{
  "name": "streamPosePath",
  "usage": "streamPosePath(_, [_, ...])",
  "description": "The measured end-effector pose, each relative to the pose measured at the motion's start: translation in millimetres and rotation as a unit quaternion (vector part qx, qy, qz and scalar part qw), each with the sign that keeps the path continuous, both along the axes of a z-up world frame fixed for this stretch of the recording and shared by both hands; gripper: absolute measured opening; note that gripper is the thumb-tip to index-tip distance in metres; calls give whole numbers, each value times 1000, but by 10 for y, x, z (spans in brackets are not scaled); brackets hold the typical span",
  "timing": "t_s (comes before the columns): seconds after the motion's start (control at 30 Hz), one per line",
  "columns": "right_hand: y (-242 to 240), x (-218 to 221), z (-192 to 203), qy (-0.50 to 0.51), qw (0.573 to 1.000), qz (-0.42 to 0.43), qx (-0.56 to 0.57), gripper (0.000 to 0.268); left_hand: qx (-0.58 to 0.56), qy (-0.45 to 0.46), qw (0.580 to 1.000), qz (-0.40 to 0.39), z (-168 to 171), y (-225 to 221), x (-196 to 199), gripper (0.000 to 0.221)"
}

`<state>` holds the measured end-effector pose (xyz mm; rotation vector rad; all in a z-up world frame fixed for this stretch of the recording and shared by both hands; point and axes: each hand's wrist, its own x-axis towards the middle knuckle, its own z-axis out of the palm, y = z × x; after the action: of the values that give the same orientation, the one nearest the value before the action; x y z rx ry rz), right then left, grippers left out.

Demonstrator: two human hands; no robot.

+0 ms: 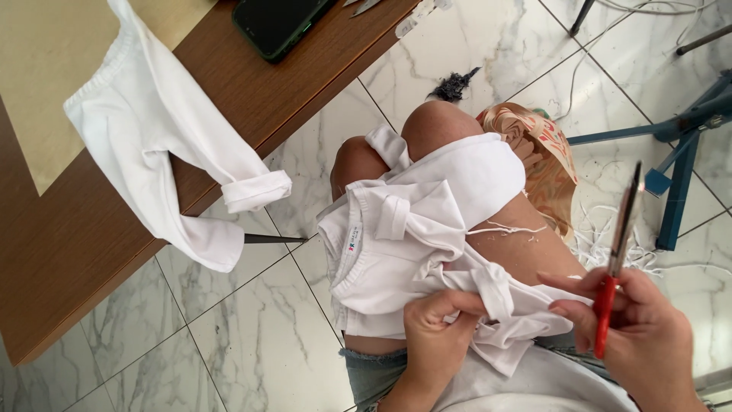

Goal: Trimming loose threads and excess fabric from white baby garments using scissors

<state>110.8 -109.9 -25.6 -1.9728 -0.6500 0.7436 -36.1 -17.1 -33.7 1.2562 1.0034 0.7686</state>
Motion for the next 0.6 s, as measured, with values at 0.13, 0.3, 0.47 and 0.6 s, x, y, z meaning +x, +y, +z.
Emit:
streamPosePath(0.13, [119,-50,-38,146,989,-7,30,32,271,23,958,-88,8,45,-27,23])
streamPosePath(0.3, [269,-145,106,111,992,14,60,26,430,100,892,-101,63,95,-54,21])
streamPosePath(0.47, [210,-89,127,-14,998,-40,-43,24,405,77,906,-97,128,124,-15,23])
streamPosePath(0.6, [-231,99,-244,-189,978,79,-48,43,413,91,903,-78,51,114,-19,26])
